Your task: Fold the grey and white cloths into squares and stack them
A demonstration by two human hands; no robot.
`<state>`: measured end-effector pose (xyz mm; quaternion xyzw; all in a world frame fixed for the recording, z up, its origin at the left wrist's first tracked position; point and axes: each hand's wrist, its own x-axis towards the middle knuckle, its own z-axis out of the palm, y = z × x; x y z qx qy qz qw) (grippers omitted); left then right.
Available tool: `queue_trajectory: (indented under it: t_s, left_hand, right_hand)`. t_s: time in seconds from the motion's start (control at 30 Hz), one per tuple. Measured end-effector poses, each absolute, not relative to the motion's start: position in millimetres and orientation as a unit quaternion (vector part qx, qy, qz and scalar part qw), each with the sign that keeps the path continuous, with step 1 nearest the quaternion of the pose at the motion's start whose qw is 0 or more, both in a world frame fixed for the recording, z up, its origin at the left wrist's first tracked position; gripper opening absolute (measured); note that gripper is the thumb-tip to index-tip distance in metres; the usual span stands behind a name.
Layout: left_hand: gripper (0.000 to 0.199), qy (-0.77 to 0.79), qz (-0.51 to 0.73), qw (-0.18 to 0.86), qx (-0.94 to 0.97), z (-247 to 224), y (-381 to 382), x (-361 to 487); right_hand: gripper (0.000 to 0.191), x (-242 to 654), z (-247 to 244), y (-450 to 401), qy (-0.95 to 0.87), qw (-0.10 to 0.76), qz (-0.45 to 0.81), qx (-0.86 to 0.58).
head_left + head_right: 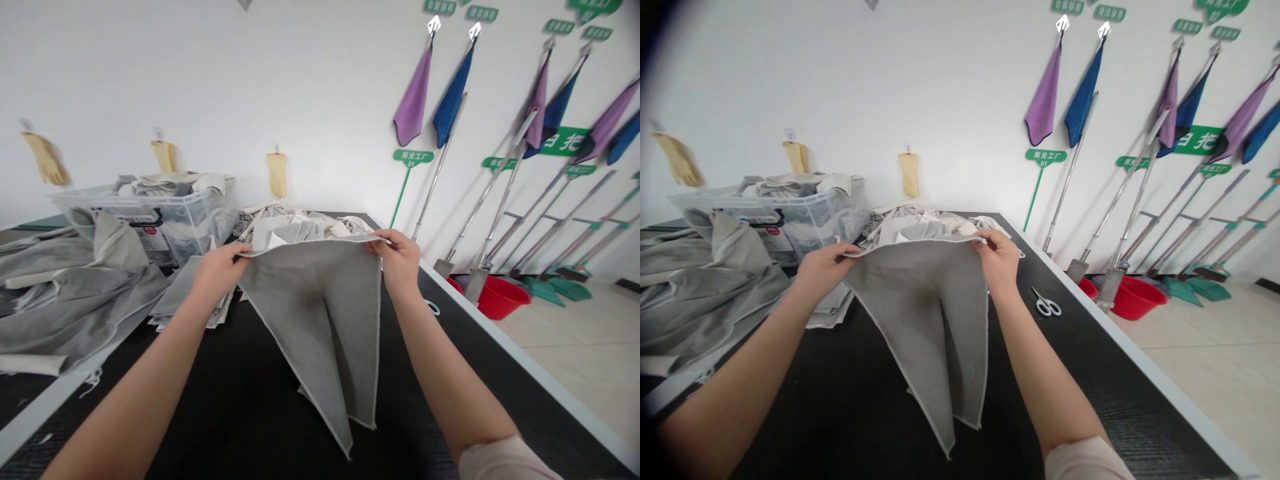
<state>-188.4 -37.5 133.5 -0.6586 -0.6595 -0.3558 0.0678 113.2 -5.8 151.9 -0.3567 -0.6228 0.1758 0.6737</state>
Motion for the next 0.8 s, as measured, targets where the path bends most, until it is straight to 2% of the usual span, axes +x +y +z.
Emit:
queue_trajectory:
  t_s: [0.17,0.27,0.37,0.5,0.6,0.67,0.73,0.8]
  left_hand:
    - [0.026,-0.654,-0.370,0.108,-0.651,183,-20,-200]
    - [0.026,-0.655,-0.393,0.147,-0.629,204,-9,-203]
    - [0.029,-0.638,-0.417,0.184,-0.621,230,-4,-201]
    - [0.045,-0.563,-0.495,0.253,-0.612,273,-29,-191]
    - [0.046,-0.497,-0.572,0.286,-0.586,283,-71,-184]
    - [0.037,-0.448,-0.634,0.261,-0.573,269,-101,-186]
    - [0.019,-0.368,-0.686,0.197,-0.596,241,-130,-193]
    - [0.014,-0.324,-0.582,0.033,-0.745,204,-153,-203]
  right_hand:
    - [0.013,116,175,12,-0.627,0.663,0.211,-0.350]
    - [0.013,113,184,35,-0.651,0.634,0.176,-0.379]
    - [0.014,108,204,55,-0.651,0.640,0.125,-0.388]
    - [0.010,105,248,44,-0.648,0.697,0.077,-0.299]
    - [0.006,113,262,-1,-0.650,0.735,0.040,-0.188]
    - [0.008,122,249,-39,-0.642,0.749,0.019,-0.163]
    - [0.007,134,220,-74,-0.665,0.726,0.020,-0.173]
    - [0.010,147,181,-102,-0.741,0.637,0.087,-0.192]
